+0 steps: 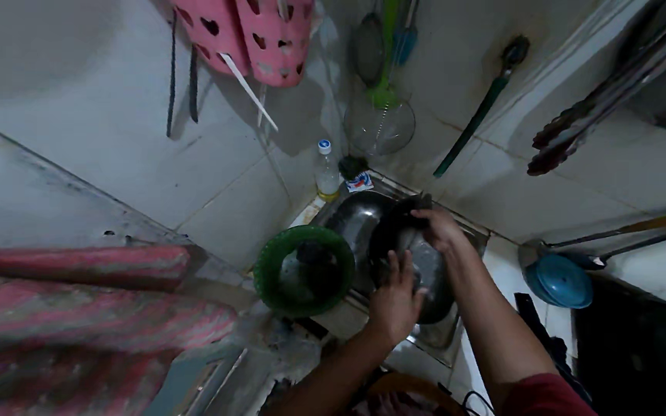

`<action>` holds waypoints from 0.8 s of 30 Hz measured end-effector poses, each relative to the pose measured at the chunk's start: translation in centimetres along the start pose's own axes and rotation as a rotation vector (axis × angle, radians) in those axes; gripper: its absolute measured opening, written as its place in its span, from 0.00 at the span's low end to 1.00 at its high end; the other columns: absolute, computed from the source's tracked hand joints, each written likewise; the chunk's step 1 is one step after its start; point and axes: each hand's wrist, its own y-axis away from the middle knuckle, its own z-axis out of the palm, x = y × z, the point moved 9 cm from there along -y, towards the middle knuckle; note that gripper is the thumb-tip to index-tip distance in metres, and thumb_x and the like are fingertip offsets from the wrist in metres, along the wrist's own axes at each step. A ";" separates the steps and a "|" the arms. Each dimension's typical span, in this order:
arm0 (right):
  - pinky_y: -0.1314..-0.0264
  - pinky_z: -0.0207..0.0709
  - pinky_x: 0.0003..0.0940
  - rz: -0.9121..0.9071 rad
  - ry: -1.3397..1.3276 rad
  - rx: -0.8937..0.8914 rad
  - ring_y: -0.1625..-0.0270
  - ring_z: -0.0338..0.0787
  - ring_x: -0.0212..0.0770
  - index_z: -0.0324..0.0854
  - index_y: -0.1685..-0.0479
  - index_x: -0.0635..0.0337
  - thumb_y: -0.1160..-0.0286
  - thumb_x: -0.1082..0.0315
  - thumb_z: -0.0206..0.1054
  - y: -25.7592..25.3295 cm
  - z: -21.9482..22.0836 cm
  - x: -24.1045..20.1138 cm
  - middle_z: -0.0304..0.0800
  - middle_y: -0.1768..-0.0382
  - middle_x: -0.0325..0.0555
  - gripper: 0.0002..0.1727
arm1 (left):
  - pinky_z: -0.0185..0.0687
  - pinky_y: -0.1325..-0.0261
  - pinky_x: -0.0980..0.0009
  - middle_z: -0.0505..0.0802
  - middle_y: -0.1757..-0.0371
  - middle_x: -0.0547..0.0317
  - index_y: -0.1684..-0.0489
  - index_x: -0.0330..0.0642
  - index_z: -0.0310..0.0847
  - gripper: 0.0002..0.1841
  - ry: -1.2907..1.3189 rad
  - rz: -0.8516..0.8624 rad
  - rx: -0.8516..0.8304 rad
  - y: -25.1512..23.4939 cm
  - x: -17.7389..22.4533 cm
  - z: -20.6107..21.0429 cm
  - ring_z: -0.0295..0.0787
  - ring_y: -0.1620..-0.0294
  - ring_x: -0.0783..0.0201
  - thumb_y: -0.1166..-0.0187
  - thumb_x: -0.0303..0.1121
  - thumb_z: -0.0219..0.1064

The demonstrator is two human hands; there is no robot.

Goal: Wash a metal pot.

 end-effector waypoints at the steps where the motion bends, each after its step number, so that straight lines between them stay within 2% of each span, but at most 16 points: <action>1: 0.45 0.83 0.39 0.017 -0.012 -0.005 0.48 0.87 0.40 0.69 0.23 0.62 0.13 0.69 0.59 -0.3 -1.1 0.2 0.85 0.42 0.51 0.21 | 0.85 0.40 0.52 0.44 0.03 0.50 0.03 0.49 0.38 0.39 0.019 0.047 -0.010 0.4 0.3 0.4 0.88 0.34 0.47 0.09 0.54 0.51; 4: 0.49 0.85 0.40 0.061 0.018 -0.046 0.53 0.89 0.39 0.71 0.26 0.59 0.09 0.58 0.56 -2.3 -3.7 1.0 0.87 0.49 0.48 0.20 | 0.84 0.39 0.52 0.47 0.03 0.52 0.03 0.50 0.42 0.38 0.003 0.152 0.008 1.2 0.8 1.1 0.85 0.29 0.49 0.10 0.53 0.51; 6: 0.50 0.84 0.38 0.069 0.094 -0.059 0.54 0.87 0.38 0.71 0.23 0.56 0.08 0.55 0.55 -3.5 -4.1 0.5 0.86 0.49 0.48 0.23 | 0.84 0.37 0.54 0.48 0.03 0.52 0.03 0.49 0.44 0.37 0.002 0.177 0.025 1.3 0.6 1.2 0.83 0.26 0.49 0.10 0.50 0.52; 8: 0.53 0.81 0.33 0.029 0.244 -0.055 0.58 0.84 0.35 0.73 0.25 0.60 0.08 0.55 0.55 -4.2 -3.4 -1.2 0.84 0.52 0.46 0.23 | 0.83 0.35 0.55 0.48 0.03 0.51 0.04 0.47 0.47 0.35 0.002 0.175 0.035 1.3 0.3 0.9 0.83 0.26 0.50 0.09 0.48 0.52; 10: 0.47 0.80 0.40 0.011 0.373 -0.034 0.53 0.84 0.41 0.75 0.29 0.65 0.08 0.52 0.56 -5.5 -2.6 -2.3 0.84 0.49 0.52 0.25 | 0.82 0.34 0.55 0.48 0.03 0.52 0.05 0.48 0.50 0.34 0.001 0.157 0.046 1.3 -0.2 0.5 0.82 0.25 0.50 0.09 0.48 0.52; 12: 0.34 0.78 0.54 0.010 0.451 0.020 0.39 0.85 0.54 0.74 0.27 0.69 0.10 0.48 0.58 -6.9 -2.0 -2.9 0.84 0.38 0.64 0.31 | 0.83 0.35 0.55 0.51 0.04 0.51 0.07 0.47 0.56 0.32 0.010 0.158 0.079 1.3 -0.8 0.3 0.83 0.26 0.49 0.09 0.48 0.52; 14: 0.26 0.73 0.60 -0.017 0.525 0.035 0.30 0.82 0.60 0.74 0.25 0.70 0.10 0.47 0.58 -8.2 -1.2 -3.2 0.81 0.31 0.67 0.32 | 0.83 0.34 0.54 0.54 0.04 0.51 0.08 0.47 0.60 0.31 0.019 0.167 0.114 1.4 -1.4 0.2 0.82 0.25 0.48 0.09 0.48 0.52; 16: 0.22 0.67 0.66 -0.045 0.696 0.040 0.24 0.78 0.66 0.78 0.30 0.73 0.10 0.45 0.56 -9.5 -0.5 -3.3 0.80 0.29 0.72 0.34 | 0.83 0.34 0.54 0.55 0.05 0.51 0.10 0.47 0.63 0.30 0.027 0.169 0.136 1.4 -2.0 0.2 0.82 0.25 0.48 0.09 0.48 0.53; 20: 0.19 0.62 0.70 -0.058 0.971 0.032 0.19 0.73 0.70 0.78 0.31 0.75 0.08 0.43 0.50 -8.8 1.4 -4.2 0.76 0.26 0.74 0.37 | 0.83 0.34 0.54 0.58 0.06 0.50 0.13 0.46 0.68 0.28 0.040 0.189 0.160 1.3 -2.7 0.4 0.83 0.26 0.48 0.10 0.47 0.53; 24: 0.24 0.67 0.71 -0.083 1.160 0.084 0.23 0.77 0.69 0.80 0.33 0.71 0.06 0.52 0.47 -6.8 3.0 -6.2 0.80 0.29 0.71 0.30 | 0.80 0.30 0.54 0.61 0.06 0.50 0.14 0.46 0.70 0.27 0.029 0.211 0.086 1.0 -1.9 1.0 0.80 0.22 0.49 0.09 0.45 0.52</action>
